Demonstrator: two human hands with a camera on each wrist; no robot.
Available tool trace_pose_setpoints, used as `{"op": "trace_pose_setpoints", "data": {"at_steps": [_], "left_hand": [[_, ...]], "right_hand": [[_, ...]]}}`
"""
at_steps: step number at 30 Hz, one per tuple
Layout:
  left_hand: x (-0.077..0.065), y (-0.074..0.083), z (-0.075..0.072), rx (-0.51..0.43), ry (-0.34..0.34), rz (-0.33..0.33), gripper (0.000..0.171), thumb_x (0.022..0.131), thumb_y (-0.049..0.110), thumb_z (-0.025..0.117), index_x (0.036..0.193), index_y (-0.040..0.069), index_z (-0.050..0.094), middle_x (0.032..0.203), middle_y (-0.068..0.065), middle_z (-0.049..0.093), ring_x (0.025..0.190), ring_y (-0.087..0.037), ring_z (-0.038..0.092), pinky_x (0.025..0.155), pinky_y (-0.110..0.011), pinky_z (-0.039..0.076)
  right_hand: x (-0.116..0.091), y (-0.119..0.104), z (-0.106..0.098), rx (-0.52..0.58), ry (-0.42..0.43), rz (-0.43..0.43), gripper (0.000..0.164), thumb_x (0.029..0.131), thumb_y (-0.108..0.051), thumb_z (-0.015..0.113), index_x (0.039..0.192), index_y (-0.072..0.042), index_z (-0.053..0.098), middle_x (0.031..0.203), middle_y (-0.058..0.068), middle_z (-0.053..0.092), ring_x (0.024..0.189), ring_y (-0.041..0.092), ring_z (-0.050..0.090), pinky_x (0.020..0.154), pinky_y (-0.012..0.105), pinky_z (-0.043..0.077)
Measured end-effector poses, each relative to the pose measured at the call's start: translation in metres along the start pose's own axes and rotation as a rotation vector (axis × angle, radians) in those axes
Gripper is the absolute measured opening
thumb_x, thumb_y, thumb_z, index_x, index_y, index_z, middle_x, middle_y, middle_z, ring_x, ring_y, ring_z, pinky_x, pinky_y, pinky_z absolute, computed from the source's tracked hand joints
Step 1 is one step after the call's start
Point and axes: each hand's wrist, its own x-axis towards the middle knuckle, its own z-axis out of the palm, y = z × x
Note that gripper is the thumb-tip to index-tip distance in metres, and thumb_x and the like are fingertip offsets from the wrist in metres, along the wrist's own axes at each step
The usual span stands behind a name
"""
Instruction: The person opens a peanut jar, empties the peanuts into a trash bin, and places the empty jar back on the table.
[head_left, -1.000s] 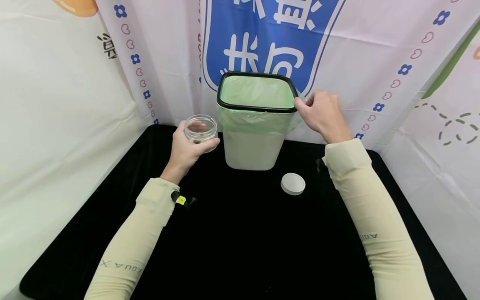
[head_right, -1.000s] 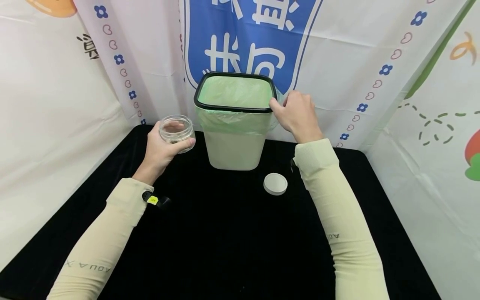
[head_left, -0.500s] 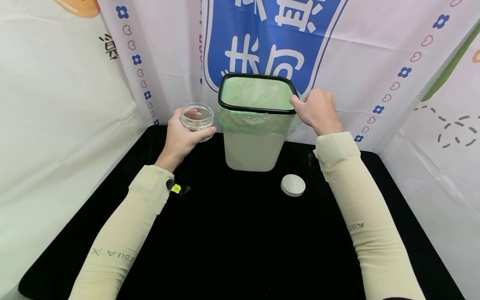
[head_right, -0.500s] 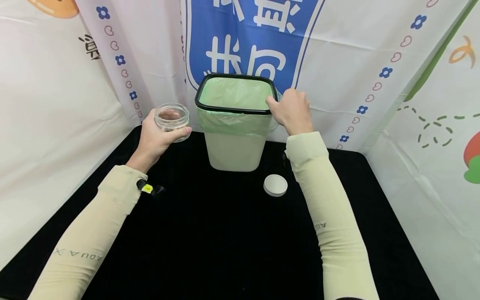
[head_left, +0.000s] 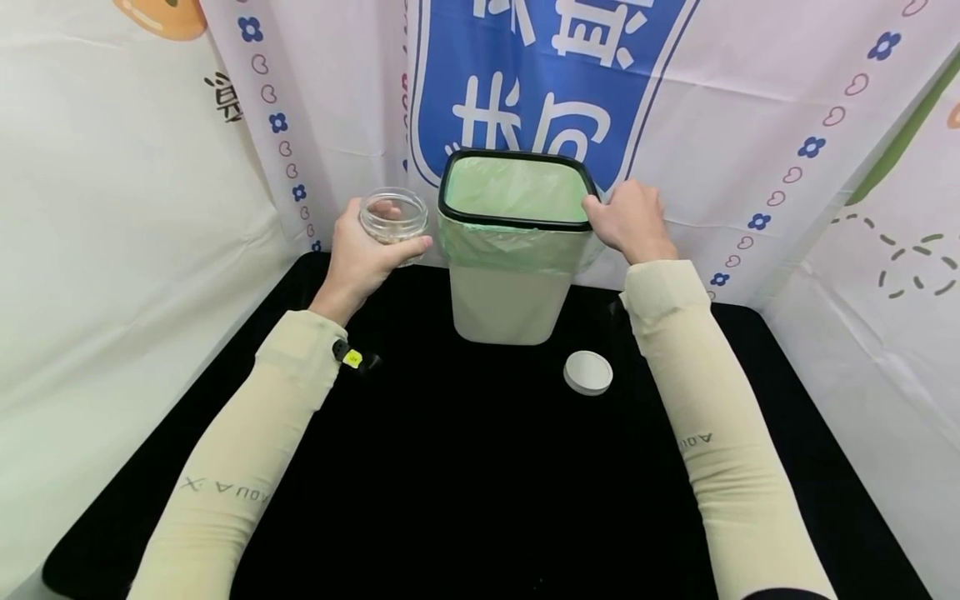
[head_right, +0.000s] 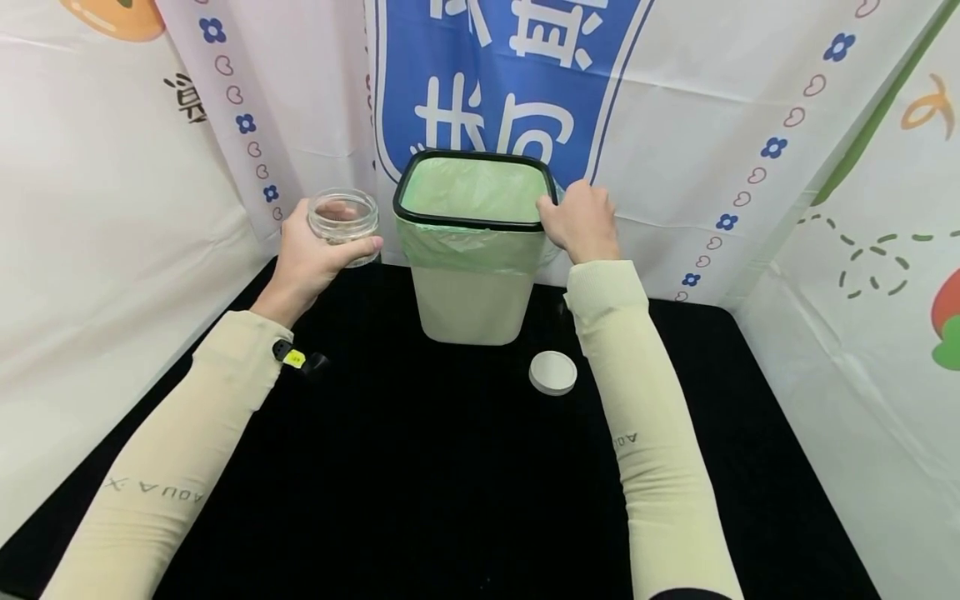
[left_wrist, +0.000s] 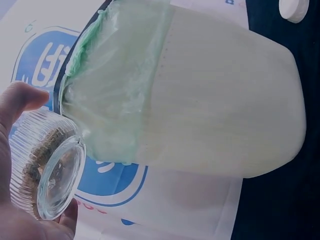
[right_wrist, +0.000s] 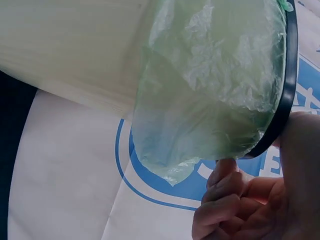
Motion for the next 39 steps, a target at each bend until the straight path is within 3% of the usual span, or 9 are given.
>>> {"op": "trace_pose_setpoints", "data": {"at_steps": [10, 16, 26, 32, 39], "left_hand": [[0.013, 0.017, -0.003, -0.013, 0.009, 0.009, 0.071, 0.074, 0.026, 0.095, 0.129, 0.006, 0.055, 0.123, -0.006, 0.065, 0.111, -0.017, 0.062, 0.097, -0.027, 0.054], [0.023, 0.027, -0.009, 0.035, 0.024, 0.022, 0.074, 0.074, 0.030, 0.095, 0.132, 0.005, 0.055, 0.124, -0.005, 0.065, 0.111, -0.016, 0.062, 0.098, -0.025, 0.052], [0.034, 0.039, -0.011, 0.126, -0.002, -0.002, 0.080, 0.074, 0.037, 0.095, 0.135, 0.005, 0.053, 0.126, -0.002, 0.062, 0.115, -0.017, 0.060, 0.101, -0.027, 0.051], [0.042, 0.046, -0.008, 0.155, -0.007, 0.015, 0.079, 0.072, 0.037, 0.095, 0.132, 0.006, 0.054, 0.124, -0.002, 0.060, 0.117, -0.018, 0.059, 0.106, -0.030, 0.050], [0.051, 0.055, -0.004, 0.190, -0.002, 0.024, 0.081, 0.071, 0.039, 0.094, 0.134, 0.009, 0.054, 0.124, 0.000, 0.061, 0.119, -0.018, 0.060, 0.107, -0.031, 0.052]], "right_hand": [[0.003, 0.002, 0.002, 0.014, -0.067, 0.006, 0.042, 0.099, -0.028, 0.043, 0.059, -0.015, 0.035, 0.054, -0.004, 0.025, 0.072, 0.029, 0.042, 0.070, 0.038, 0.043], [0.006, 0.002, 0.003, 0.018, -0.078, 0.007, 0.038, 0.094, -0.025, 0.043, 0.058, -0.017, 0.034, 0.056, -0.004, 0.023, 0.075, 0.030, 0.043, 0.070, 0.038, 0.043], [0.011, 0.005, 0.006, 0.045, -0.123, 0.051, 0.028, 0.089, -0.020, 0.042, 0.062, -0.017, 0.035, 0.055, -0.004, 0.025, 0.062, 0.024, 0.035, 0.059, 0.035, 0.040], [0.009, 0.005, 0.009, 0.076, -0.105, 0.053, 0.028, 0.088, -0.018, 0.041, 0.062, -0.016, 0.034, 0.057, -0.004, 0.024, 0.065, 0.025, 0.035, 0.060, 0.035, 0.039], [0.010, 0.003, 0.012, 0.097, -0.081, 0.074, 0.028, 0.087, -0.015, 0.041, 0.060, -0.017, 0.033, 0.055, -0.005, 0.021, 0.057, 0.020, 0.026, 0.051, 0.031, 0.033]]}}
